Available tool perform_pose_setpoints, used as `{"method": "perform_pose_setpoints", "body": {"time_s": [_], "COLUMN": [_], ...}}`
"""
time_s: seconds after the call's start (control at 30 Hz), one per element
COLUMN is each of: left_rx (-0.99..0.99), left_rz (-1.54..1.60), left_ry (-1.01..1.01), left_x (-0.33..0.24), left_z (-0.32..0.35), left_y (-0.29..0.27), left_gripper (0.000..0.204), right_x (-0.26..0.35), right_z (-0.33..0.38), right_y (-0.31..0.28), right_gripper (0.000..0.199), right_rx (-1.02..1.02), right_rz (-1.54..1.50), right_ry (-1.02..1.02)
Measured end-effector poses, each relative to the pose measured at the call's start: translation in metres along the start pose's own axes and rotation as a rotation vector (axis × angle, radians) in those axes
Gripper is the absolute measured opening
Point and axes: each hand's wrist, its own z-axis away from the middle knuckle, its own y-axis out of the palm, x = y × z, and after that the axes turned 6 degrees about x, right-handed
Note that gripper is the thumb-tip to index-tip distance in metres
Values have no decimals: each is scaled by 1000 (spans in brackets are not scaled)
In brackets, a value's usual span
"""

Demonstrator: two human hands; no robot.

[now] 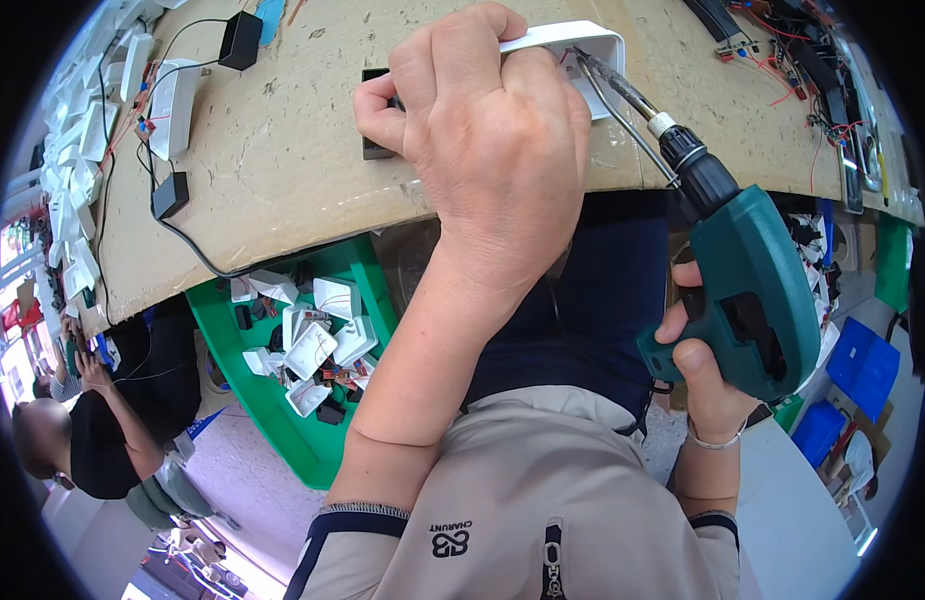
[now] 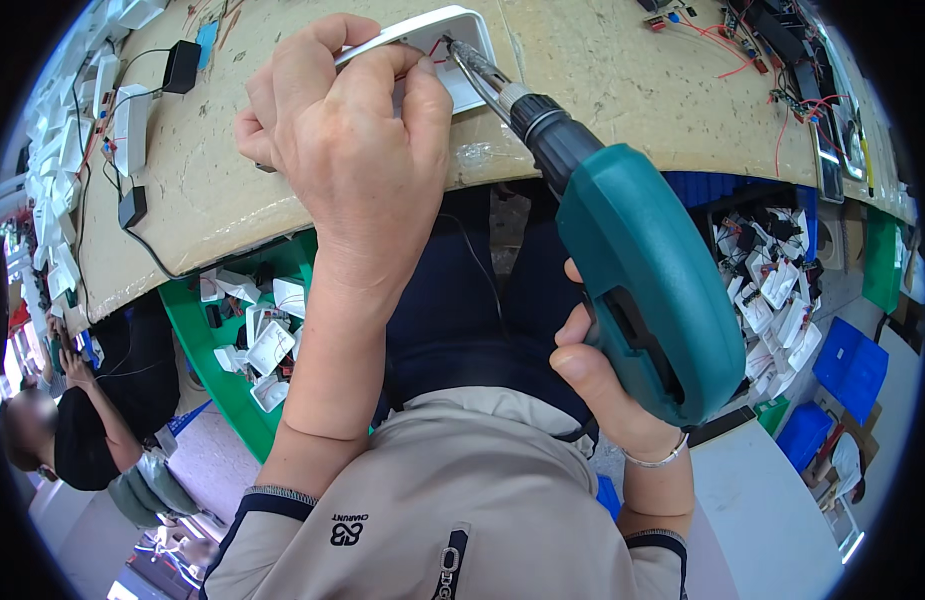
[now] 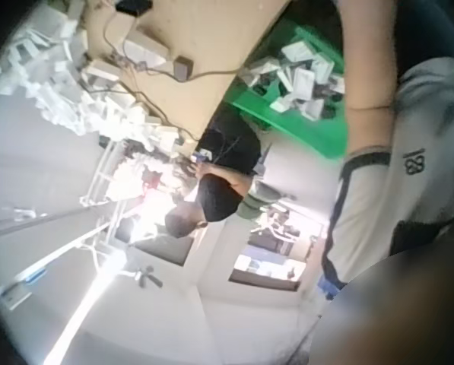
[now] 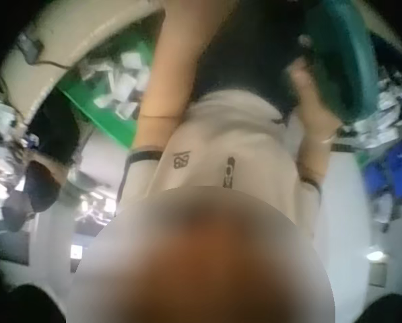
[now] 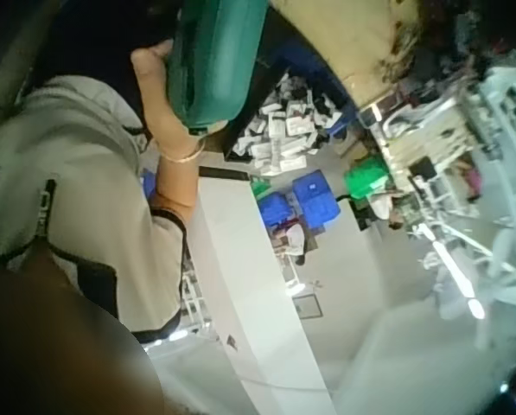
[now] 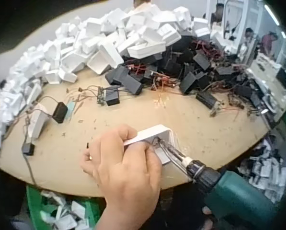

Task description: Assembling electronic power adapters by gluing internal wires and components into the plastic casing.

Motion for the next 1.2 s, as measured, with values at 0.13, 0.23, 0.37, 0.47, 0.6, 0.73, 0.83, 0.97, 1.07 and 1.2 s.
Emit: {"method": "perform_pose_setpoints", "body": {"time_s": [0.13, 0.23, 0.37, 0.47, 0.6, 0.73, 0.83, 0.97, 1.07, 1.2], "left_rx": [-105, -115, -115, -103, -87, -106, -68, -56, -67, -55], "left_rz": [120, 110, 79, 85, 66, 85, 83, 76, 98, 88], "left_ry": [16, 25, 28, 14, 21, 38, 17, 10, 14, 15], "left_x": [1, 1, 2, 1, 1, 3, 1, 0, 0, 1], "left_z": [-6, -7, -7, -5, -7, -6, -6, -7, -7, -7], "left_y": [11, 11, 11, 12, 9, 12, 8, 8, 8, 7], "left_gripper": [10, 10, 9, 9, 8, 7, 7, 7, 6, 7], "right_x": [0, 0, 4, 3, 8, 8, 6, 7, 7, 5], "right_z": [0, -1, -2, -1, -2, -1, 1, 1, 1, 1], "right_y": [0, 0, -1, -1, 2, 1, 0, -1, -1, -1], "right_gripper": [62, 60, 39, 38, 34, 31, 31, 31, 32, 50], "right_rx": [13, 17, 78, 49, 35, 39, 38, 36, 38, 26], "right_rz": [18, 36, 4, 7, -36, -12, -7, -11, 18, 31], "right_ry": [-6, -3, -52, -47, -27, -19, 0, -13, 6, -11]}}
